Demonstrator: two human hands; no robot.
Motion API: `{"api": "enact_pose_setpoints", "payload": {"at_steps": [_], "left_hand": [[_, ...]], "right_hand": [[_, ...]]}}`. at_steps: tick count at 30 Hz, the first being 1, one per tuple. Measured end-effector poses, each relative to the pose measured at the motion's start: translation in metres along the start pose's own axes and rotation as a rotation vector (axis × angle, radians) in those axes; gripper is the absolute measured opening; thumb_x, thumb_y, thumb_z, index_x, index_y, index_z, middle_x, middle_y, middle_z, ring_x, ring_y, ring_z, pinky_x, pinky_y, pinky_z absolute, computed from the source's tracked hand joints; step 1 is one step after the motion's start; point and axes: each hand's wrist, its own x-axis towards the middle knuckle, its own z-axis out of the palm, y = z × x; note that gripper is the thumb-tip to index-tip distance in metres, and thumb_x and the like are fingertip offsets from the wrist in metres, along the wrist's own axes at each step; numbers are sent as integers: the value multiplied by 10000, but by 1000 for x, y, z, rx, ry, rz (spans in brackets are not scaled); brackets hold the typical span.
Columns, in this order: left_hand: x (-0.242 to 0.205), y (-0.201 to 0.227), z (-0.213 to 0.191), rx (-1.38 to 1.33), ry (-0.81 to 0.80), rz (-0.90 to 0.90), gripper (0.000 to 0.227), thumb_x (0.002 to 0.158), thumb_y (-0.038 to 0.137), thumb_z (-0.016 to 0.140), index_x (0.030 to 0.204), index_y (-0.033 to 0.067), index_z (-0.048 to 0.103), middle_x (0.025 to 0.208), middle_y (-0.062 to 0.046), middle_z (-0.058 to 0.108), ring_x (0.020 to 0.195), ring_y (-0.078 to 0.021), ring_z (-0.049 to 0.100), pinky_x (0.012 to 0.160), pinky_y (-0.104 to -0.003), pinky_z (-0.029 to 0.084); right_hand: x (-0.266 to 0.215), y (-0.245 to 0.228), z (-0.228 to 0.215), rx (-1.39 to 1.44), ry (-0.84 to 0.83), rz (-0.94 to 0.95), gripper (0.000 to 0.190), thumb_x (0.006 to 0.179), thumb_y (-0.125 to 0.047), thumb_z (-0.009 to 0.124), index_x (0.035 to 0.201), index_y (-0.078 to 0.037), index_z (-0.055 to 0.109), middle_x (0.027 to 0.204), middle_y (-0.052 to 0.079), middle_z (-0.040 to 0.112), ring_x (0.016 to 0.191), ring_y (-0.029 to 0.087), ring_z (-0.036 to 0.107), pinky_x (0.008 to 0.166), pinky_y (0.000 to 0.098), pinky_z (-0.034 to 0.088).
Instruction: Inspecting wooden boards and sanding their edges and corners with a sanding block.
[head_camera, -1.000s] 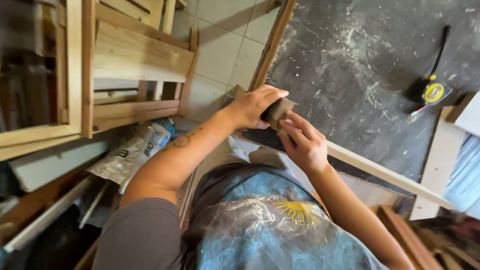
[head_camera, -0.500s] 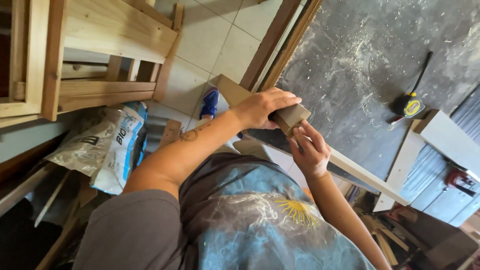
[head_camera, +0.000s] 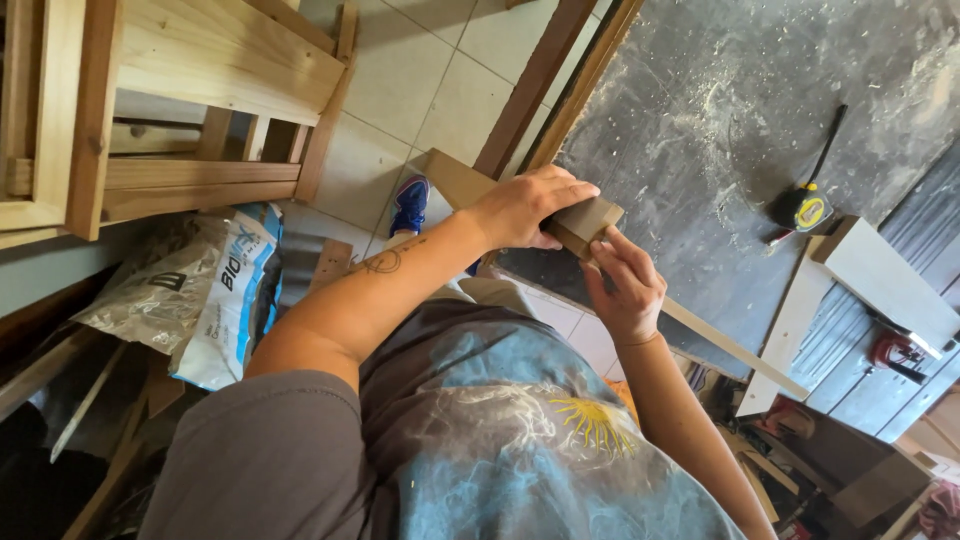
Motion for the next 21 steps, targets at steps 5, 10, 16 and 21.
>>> {"api": "enact_pose_setpoints", "payload": {"at_steps": [5, 10, 16, 21], "left_hand": [[0, -1, 2, 39, -1, 13, 1008, 650, 289, 1027, 1523, 251, 524, 1420, 16, 674, 1371, -198, 561, 1212, -372, 463], [-1, 1, -2, 28, -17, 7, 1030, 656, 273, 1025, 1544, 278, 502, 1441, 27, 672, 1384, -190, 558, 1223, -369, 449], [-2, 4, -5, 23, -32, 7, 1036, 641, 273, 1030, 1535, 284, 508, 1457, 25, 670, 1376, -193, 563, 1216, -377, 453], [-1, 0, -1, 48, -32, 3, 1033, 628, 304, 1033, 1521, 303, 514, 1432, 38, 686, 1359, -178, 580, 1206, -369, 466]], "right_hand": [[1, -3, 0, 17, 8, 10, 214, 905, -52, 864, 1114, -25, 826, 1252, 183, 727, 888, 352, 787, 778, 432, 644], [-9, -2, 2, -6, 10, 17, 239, 898, -88, 879, 1127, -42, 828, 1272, 166, 727, 896, 339, 788, 772, 412, 643], [-11, -5, 4, -9, 27, 12, 255, 890, -91, 891, 1132, -38, 828, 1275, 172, 721, 887, 344, 787, 769, 418, 644], [-9, -4, 4, -7, 27, 12, 224, 905, -83, 873, 1121, -44, 831, 1268, 165, 728, 878, 336, 789, 754, 409, 646]]}}
